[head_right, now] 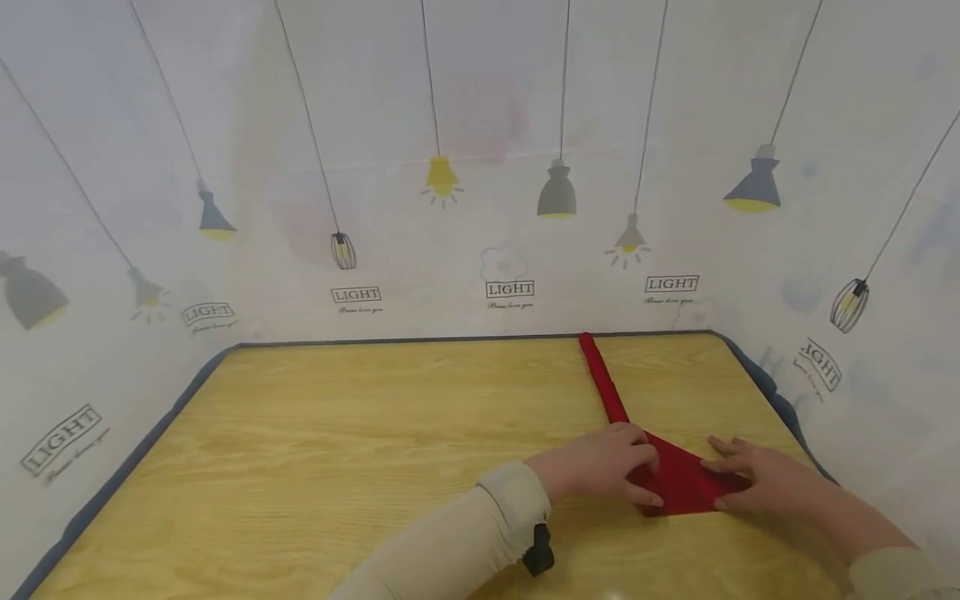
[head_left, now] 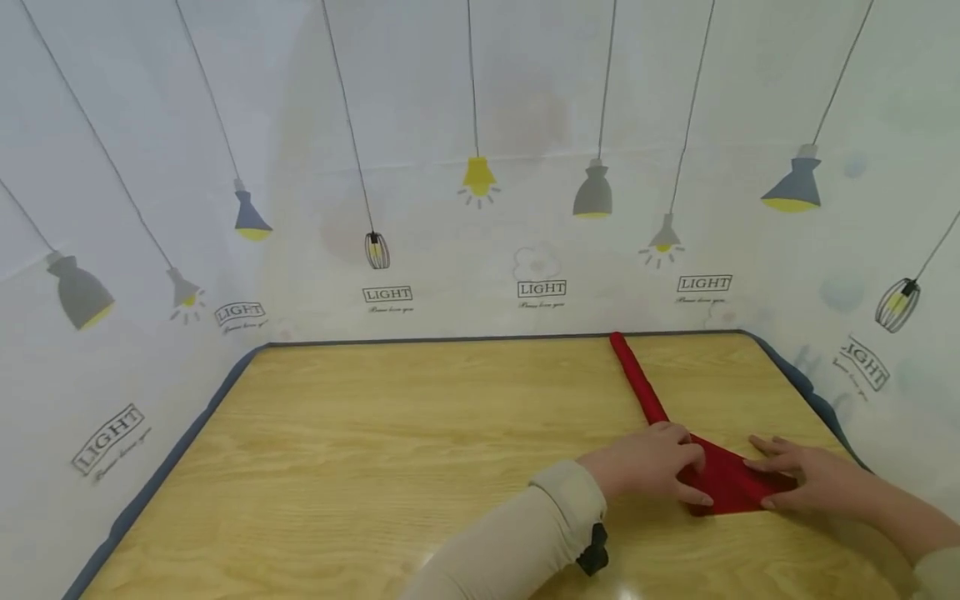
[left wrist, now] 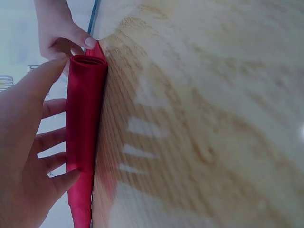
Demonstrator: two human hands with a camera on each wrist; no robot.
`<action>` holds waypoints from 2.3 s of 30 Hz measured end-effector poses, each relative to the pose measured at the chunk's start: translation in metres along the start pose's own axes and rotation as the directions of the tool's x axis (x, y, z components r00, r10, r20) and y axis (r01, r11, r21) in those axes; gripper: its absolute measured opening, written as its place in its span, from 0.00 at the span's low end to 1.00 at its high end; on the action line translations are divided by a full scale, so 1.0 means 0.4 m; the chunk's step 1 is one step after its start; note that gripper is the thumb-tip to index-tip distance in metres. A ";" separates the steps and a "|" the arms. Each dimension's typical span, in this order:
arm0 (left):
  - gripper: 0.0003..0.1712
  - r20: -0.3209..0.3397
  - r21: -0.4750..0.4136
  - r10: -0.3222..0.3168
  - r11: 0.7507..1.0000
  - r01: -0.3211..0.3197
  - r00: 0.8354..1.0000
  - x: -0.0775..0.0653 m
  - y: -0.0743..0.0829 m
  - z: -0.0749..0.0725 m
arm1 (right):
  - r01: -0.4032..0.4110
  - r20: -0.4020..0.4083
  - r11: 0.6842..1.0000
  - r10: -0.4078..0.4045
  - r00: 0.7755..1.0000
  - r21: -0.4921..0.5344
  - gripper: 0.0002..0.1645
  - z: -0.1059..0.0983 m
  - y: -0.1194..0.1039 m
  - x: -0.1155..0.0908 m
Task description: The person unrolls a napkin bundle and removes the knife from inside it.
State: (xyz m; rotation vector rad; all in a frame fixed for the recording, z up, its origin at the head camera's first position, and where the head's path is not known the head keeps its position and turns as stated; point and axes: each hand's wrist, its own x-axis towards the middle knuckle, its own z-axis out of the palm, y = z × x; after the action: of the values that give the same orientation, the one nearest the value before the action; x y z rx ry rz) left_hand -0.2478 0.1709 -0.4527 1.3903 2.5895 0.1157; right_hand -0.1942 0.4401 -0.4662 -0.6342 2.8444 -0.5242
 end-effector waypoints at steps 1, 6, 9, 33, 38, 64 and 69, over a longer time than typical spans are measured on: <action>0.19 -0.003 -0.002 -0.004 1.000 0.004 1.000 0.000 0.001 -0.002 | -0.001 0.001 1.000 0.001 1.000 -0.001 0.34 -0.001 0.001 0.000; 0.18 -0.042 0.012 -0.012 1.000 0.012 0.999 -0.001 0.004 0.001 | -0.014 0.007 1.000 0.014 1.000 -0.002 0.35 -0.001 0.003 -0.001; 0.18 -0.064 0.037 -0.023 0.999 0.026 0.998 -0.002 0.005 0.005 | -0.024 0.012 1.000 0.024 1.000 -0.001 0.35 0.001 0.005 0.000; 0.27 -0.158 0.145 -0.099 0.982 0.122 0.983 -0.017 -0.009 0.025 | 0.023 -0.015 1.000 -0.023 1.000 0.004 0.32 -0.001 -0.003 -0.002; 0.25 -0.146 0.108 -0.076 0.990 0.092 0.986 -0.025 -0.026 0.022 | 0.023 -0.015 1.000 -0.023 1.000 0.020 0.32 0.001 0.002 -0.003; 0.28 -0.017 0.092 -0.025 0.995 0.027 1.000 -0.085 -0.113 0.004 | 0.029 -0.019 1.000 -0.029 0.999 0.008 0.31 0.005 0.006 -0.005; 0.32 -0.001 0.125 -0.022 0.992 0.022 1.000 -0.103 -0.119 -0.006 | 0.035 -0.025 0.999 -0.035 0.999 0.025 0.31 0.005 0.007 -0.006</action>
State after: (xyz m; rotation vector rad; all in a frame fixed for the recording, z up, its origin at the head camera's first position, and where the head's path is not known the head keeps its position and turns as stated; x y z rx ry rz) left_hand -0.2648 0.1104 -0.4524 1.4020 2.6516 -0.0511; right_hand -0.1927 0.4427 -0.4690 -0.6787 2.8495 -0.5771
